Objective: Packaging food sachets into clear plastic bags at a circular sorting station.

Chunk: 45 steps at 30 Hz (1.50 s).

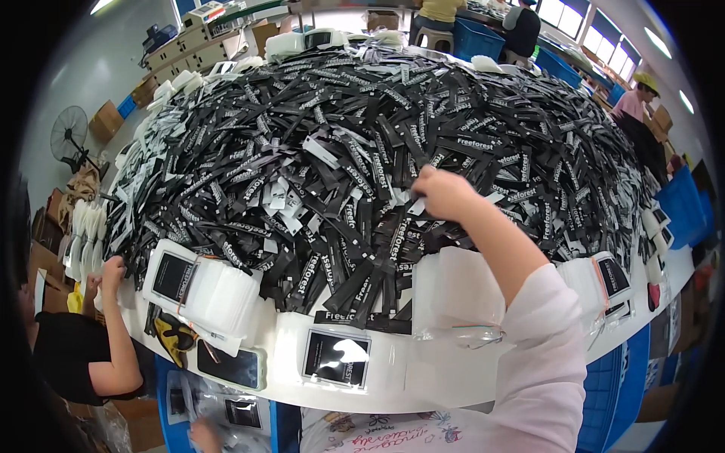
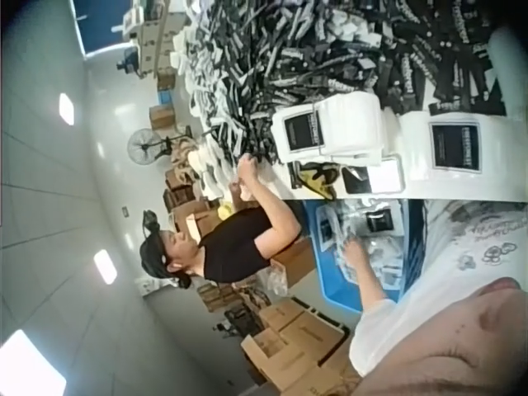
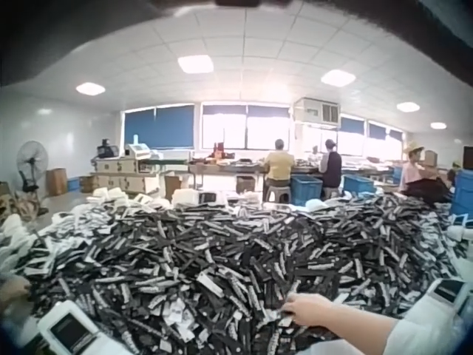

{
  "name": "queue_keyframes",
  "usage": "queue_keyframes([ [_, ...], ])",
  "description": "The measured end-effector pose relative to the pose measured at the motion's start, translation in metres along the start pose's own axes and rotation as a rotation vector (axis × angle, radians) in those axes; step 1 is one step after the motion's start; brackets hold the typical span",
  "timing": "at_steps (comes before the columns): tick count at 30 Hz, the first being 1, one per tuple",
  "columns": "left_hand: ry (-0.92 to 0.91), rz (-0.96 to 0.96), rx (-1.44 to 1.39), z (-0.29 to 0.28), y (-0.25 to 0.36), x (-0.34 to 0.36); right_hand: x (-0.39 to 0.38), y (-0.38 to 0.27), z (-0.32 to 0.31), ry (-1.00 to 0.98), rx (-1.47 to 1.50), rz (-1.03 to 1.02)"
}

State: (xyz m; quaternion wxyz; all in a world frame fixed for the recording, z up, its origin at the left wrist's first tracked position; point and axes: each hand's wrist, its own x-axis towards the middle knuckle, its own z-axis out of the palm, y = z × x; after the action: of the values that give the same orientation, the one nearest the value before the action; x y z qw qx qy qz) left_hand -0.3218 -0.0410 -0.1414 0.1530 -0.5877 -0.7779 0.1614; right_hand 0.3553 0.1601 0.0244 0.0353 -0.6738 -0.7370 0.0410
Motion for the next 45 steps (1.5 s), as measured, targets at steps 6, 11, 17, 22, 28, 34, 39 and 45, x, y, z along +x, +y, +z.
queue_keyframes([
  [6, 0.139, 0.208, -0.630, -0.091, 0.079, -0.008, -0.021, 0.023, 0.004, 0.062, -0.098, -0.071],
  [11, 0.201, 0.846, -1.031, -0.177, 0.157, -0.020, -0.050, -0.021, -0.023, 0.668, 0.374, -0.138],
  [17, 0.171, 1.283, -1.218, -0.260, 0.240, -0.043, -0.196, -0.110, -0.005, 0.782, 0.852, -0.285],
  [22, 0.116, 1.503, -1.020, -0.243, 0.261, -0.036, -0.289, -0.144, 0.101, 0.887, 0.906, 0.188],
  [28, 0.156, 1.316, -1.264, -0.271, 0.252, -0.017, -0.289, -0.150, 0.119, 1.006, 1.109, 0.514],
  [34, 0.145, 1.461, -1.211, -0.262, 0.252, -0.067, -0.283, -0.160, 0.080, 0.326, 1.763, 0.910],
  [39, 0.215, 1.664, -1.267, -0.270, 0.256, -0.084, -0.277, -0.187, 0.066, 0.339, 1.305, 0.672],
  [45, 0.087, 1.544, -1.117, -0.282, 0.262, -0.075, -0.268, -0.214, 0.032, 0.089, 1.144, 0.632],
])
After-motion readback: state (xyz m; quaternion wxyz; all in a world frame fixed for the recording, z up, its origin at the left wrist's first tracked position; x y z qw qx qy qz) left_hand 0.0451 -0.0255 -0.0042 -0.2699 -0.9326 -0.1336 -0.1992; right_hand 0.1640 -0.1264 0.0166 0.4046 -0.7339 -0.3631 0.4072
